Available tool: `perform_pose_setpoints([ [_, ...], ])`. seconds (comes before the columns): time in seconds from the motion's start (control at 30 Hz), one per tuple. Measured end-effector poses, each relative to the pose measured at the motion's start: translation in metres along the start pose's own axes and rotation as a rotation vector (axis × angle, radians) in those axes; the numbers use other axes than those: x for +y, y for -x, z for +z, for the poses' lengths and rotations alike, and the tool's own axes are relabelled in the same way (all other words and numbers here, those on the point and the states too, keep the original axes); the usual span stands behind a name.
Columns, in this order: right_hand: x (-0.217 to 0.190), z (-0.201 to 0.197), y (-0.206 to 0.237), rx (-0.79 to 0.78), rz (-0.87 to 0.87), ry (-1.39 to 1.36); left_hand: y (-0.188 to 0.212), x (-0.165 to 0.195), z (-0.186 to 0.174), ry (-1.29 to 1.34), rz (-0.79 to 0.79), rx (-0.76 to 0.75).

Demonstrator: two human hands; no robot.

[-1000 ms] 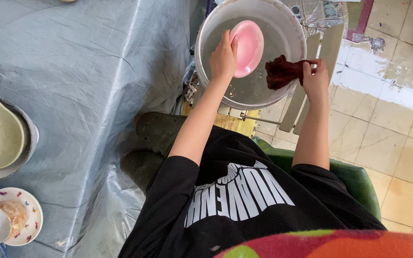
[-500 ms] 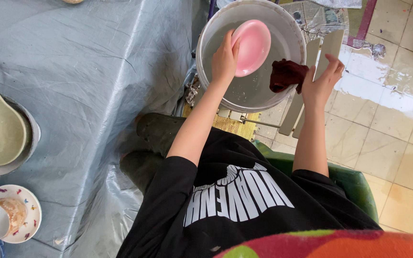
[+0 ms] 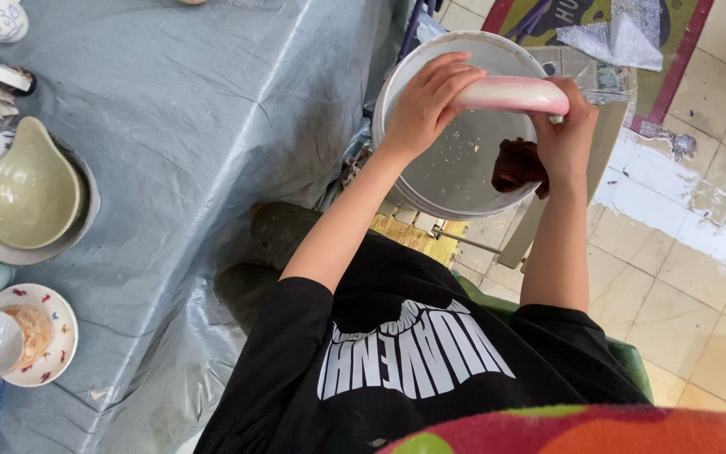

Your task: The person sits at a table and cleans glazed pottery pieces one at a time. They dip each bowl, plate, or cup into a large basin of water, wipe it with a dark cloth, and place the cleaned piece on the table with the other finished ceramics.

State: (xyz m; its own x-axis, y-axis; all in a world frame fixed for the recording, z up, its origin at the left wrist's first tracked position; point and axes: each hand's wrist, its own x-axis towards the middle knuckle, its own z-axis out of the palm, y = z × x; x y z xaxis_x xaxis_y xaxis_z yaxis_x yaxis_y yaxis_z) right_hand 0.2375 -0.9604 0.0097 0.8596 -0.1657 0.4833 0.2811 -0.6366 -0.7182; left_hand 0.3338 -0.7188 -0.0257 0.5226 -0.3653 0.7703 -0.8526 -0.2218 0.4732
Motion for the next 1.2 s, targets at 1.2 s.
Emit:
perform_pose_setpoints([
  [1.2,-0.259,0.411,-0.067,-0.811,0.344,-0.795,0.229,0.040,-0.462,0.308,-1.291,1.044],
])
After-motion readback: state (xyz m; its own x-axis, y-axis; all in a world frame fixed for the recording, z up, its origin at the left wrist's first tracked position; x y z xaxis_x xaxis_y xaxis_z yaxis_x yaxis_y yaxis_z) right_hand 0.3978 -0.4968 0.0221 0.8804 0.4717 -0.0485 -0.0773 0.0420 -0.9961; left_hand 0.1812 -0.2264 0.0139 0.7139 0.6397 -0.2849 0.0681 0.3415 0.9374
